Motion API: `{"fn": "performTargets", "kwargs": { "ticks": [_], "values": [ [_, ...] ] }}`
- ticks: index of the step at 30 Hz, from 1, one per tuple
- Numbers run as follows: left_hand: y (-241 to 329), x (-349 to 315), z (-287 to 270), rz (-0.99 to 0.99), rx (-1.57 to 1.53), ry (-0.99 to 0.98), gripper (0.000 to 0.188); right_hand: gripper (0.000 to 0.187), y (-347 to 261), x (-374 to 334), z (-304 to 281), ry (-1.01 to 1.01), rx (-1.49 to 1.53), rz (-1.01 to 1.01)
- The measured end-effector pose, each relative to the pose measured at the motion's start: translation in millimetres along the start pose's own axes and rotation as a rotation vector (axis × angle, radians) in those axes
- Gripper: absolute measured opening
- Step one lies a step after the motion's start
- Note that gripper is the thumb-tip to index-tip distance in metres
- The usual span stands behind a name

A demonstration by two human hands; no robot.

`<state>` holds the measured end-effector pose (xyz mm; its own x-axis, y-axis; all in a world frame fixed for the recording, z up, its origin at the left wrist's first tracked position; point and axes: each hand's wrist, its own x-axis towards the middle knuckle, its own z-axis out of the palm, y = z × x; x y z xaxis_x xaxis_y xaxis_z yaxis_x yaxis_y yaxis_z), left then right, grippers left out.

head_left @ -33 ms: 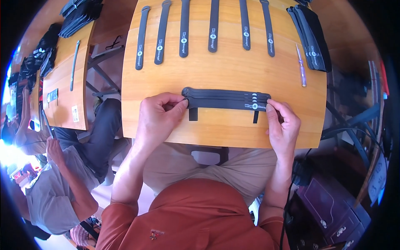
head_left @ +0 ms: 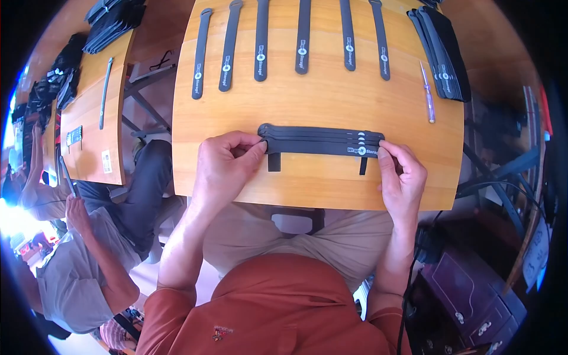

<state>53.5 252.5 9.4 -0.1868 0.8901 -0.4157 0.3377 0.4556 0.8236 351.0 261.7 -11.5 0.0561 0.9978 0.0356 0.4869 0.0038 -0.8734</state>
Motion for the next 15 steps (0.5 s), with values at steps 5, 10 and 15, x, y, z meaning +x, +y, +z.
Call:
{"fn": "performTargets", "kwargs": {
  "ticks": [5,10,15],
  "values": [
    [0.2,0.4,-0.5,0.002,-0.014,0.0,0.014,0.01,-0.8,0.2,1.3,0.007,0.001,-0.008],
    [0.0,1.5,0.5,-0.021,-0.013,0.004,0.014,0.01,1.9,-0.4,0.1,0.012,0.022,0.006],
    [-1.8,1.9,0.8,0.005,-0.05,-0.002,0.013,0.011,1.5,0.0,-0.7,0.009,0.002,-0.011]
  ]
}}
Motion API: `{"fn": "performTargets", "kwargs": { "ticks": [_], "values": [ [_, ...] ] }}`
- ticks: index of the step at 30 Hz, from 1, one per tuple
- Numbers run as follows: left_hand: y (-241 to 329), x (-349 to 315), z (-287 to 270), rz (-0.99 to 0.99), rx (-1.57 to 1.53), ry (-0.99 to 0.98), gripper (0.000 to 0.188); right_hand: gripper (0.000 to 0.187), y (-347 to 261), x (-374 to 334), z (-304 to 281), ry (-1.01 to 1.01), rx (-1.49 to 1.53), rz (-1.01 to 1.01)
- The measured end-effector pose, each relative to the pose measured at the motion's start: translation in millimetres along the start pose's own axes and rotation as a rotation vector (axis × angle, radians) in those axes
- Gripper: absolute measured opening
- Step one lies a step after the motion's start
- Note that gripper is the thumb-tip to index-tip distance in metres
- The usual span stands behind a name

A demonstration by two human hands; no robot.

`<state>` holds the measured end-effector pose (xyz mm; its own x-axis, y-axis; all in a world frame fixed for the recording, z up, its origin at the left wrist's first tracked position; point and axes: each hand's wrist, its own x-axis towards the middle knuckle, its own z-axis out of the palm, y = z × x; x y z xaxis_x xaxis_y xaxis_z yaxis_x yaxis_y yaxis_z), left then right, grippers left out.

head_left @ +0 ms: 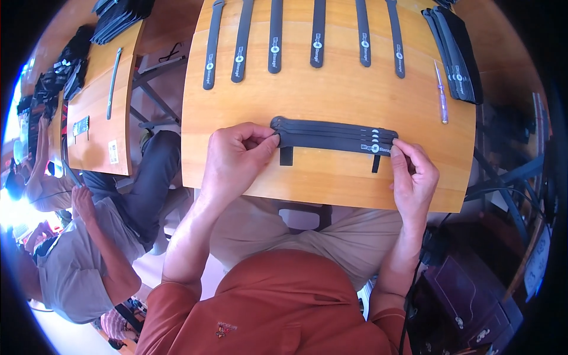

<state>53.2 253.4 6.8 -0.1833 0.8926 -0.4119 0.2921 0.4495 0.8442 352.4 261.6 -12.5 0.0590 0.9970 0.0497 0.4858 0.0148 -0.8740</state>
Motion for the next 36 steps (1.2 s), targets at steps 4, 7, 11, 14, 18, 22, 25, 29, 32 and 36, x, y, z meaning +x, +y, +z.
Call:
{"fn": "performTargets", "kwargs": {
  "ticks": [4,7,11,14,18,22,25,29,32,36],
  "values": [
    [-0.1,0.0,-0.4,0.018,0.053,-0.004,0.013,0.011,-2.2,0.1,0.3,0.003,-0.018,0.013],
    [-0.8,0.0,1.1,0.029,0.026,-0.003,0.013,0.011,-2.7,0.0,1.1,0.004,-0.012,0.01],
    [-1.7,0.3,-0.5,0.008,0.055,0.009,0.013,0.01,-0.7,-0.3,2.7,0.015,0.007,-0.001],
    [-0.4,0.2,0.7,-0.003,0.057,0.007,0.014,0.01,-0.8,0.1,1.6,0.015,-0.005,-0.016],
    [-1.6,0.5,1.5,0.011,0.055,0.018,0.014,0.01,-1.4,0.4,2.4,0.017,-0.004,-0.018],
    [-1.7,0.7,1.3,0.021,0.063,0.014,0.014,0.009,-0.1,0.9,2.7,0.019,-0.046,-0.061],
    [-0.4,0.3,2.1,0.024,0.067,0.02,0.014,0.01,0.0,1.6,2.6,0.026,-0.063,-0.088],
    [-2.6,0.7,3.5,0.039,0.079,0.026,0.012,0.009,-0.5,1.5,3.4,0.032,-0.084,-0.099],
    [-1.7,0.3,3.3,0.058,0.085,0.022,0.011,0.009,-1.0,1.3,4.7,0.042,-0.097,-0.109],
    [-2.2,0.3,2.1,0.031,0.053,0.032,0.013,0.009,-4.6,1.4,6.4,0.047,-0.112,-0.117]
  ]
}}
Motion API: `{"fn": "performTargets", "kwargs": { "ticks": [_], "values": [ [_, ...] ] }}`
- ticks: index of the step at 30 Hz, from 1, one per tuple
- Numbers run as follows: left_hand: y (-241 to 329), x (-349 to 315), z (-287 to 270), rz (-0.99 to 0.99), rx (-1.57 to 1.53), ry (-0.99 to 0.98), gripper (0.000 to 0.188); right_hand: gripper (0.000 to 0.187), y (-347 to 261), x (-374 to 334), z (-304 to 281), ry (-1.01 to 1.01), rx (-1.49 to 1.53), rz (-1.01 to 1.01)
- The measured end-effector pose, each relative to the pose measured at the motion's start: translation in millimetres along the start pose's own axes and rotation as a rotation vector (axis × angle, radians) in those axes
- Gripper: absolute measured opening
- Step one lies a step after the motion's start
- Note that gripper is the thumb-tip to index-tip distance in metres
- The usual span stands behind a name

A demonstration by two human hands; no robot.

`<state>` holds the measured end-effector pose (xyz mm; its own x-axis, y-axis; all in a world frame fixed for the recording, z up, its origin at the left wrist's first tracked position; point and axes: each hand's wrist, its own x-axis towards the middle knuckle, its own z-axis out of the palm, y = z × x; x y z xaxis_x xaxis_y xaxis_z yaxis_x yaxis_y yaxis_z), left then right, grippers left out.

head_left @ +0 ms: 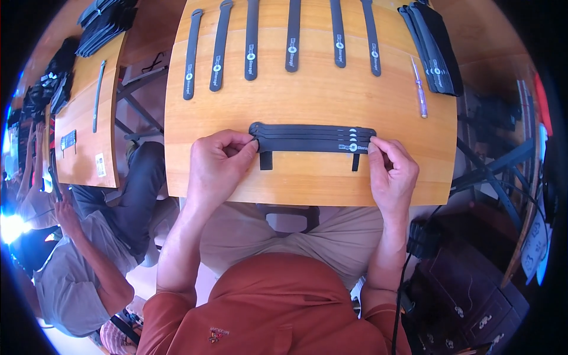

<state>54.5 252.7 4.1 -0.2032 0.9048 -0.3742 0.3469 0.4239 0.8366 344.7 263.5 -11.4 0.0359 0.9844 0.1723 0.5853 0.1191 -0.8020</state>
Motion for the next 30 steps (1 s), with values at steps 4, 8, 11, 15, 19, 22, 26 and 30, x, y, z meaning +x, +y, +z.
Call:
{"fn": "performTargets", "kwargs": {
  "ticks": [4,8,11,15,19,22,26,30],
  "values": [
    [-0.4,0.7,0.7,0.007,0.012,0.001,0.013,0.008,0.7,-0.6,-0.3,0.014,-0.03,-0.015],
    [-3.2,1.5,0.8,0.028,0.003,-0.008,0.013,0.009,-1.1,-0.6,0.8,0.02,-0.057,-0.024],
    [-4.2,2.0,0.3,0.036,0.012,-0.015,0.013,0.009,0.0,-2.0,2.8,0.037,-0.059,-0.029],
    [-2.9,1.6,1.0,0.046,0.036,-0.01,0.013,0.009,0.4,-2.7,3.1,0.042,-0.076,-0.033],
    [-5.4,2.7,1.4,0.063,0.023,-0.017,0.013,0.009,-0.7,-3.1,3.6,0.039,-0.081,-0.016],
    [-6.5,2.4,1.8,0.065,0.026,0.002,0.013,0.01,0.5,-3.1,4.4,0.043,-0.078,-0.017],
    [-6.0,2.7,1.6,0.067,0.044,-0.003,0.013,0.01,0.2,-2.9,2.8,0.037,-0.099,-0.025],
    [-8.2,3.6,2.2,0.075,0.045,0.001,0.013,0.01,-1.7,-3.0,2.5,0.038,-0.105,-0.023]
  ]
}}
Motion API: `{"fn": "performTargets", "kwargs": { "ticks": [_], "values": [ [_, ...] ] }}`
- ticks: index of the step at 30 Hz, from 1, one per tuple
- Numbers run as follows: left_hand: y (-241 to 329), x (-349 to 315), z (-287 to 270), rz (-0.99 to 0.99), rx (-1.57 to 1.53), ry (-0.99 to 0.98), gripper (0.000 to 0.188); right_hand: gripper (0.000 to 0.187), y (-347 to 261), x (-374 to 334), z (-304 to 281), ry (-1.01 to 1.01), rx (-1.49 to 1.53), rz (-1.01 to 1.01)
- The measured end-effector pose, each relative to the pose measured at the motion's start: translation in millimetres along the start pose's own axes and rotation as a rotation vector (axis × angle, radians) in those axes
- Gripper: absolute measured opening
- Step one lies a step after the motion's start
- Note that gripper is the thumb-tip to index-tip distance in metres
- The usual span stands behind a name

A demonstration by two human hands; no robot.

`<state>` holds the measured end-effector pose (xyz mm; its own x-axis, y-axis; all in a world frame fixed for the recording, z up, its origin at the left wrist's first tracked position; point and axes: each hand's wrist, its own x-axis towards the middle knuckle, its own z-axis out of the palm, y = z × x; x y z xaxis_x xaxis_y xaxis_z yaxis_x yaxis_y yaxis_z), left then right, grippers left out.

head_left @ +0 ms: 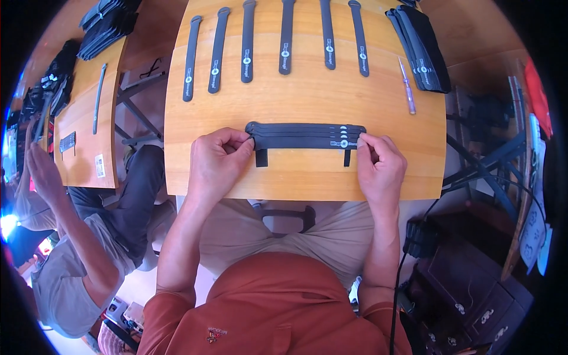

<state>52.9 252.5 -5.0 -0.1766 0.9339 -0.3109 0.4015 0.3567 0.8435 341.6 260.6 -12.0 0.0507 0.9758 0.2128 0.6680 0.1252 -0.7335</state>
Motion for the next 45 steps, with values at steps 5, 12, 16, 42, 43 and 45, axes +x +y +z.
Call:
{"fn": "performTargets", "kwargs": {
  "ticks": [5,12,16,42,43,45],
  "values": [
    [4,-1,0,0.0,0.033,0.018,0.013,0.01,0,-1,2,0.009,-0.01,0.045],
    [9,-2,-1,0.066,0.118,0.038,0.013,0.013,3,-1,1,0.035,-0.005,0.017],
    [7,-2,0,0.117,0.167,0.06,0.015,0.012,2,1,-3,0.017,-0.062,-0.008],
    [10,-13,-10,0.299,0.425,0.155,0.02,0.05,-46,-42,49,-0.269,-0.411,-0.448],
    [8,-15,-8,0.302,0.427,0.157,0.02,0.049,-44,-43,51,-0.246,-0.403,-0.467],
    [0,-21,-3,0.509,0.466,0.294,0.018,0.049,-41,-43,52,-0.22,-0.395,-0.485]
  ]
}}
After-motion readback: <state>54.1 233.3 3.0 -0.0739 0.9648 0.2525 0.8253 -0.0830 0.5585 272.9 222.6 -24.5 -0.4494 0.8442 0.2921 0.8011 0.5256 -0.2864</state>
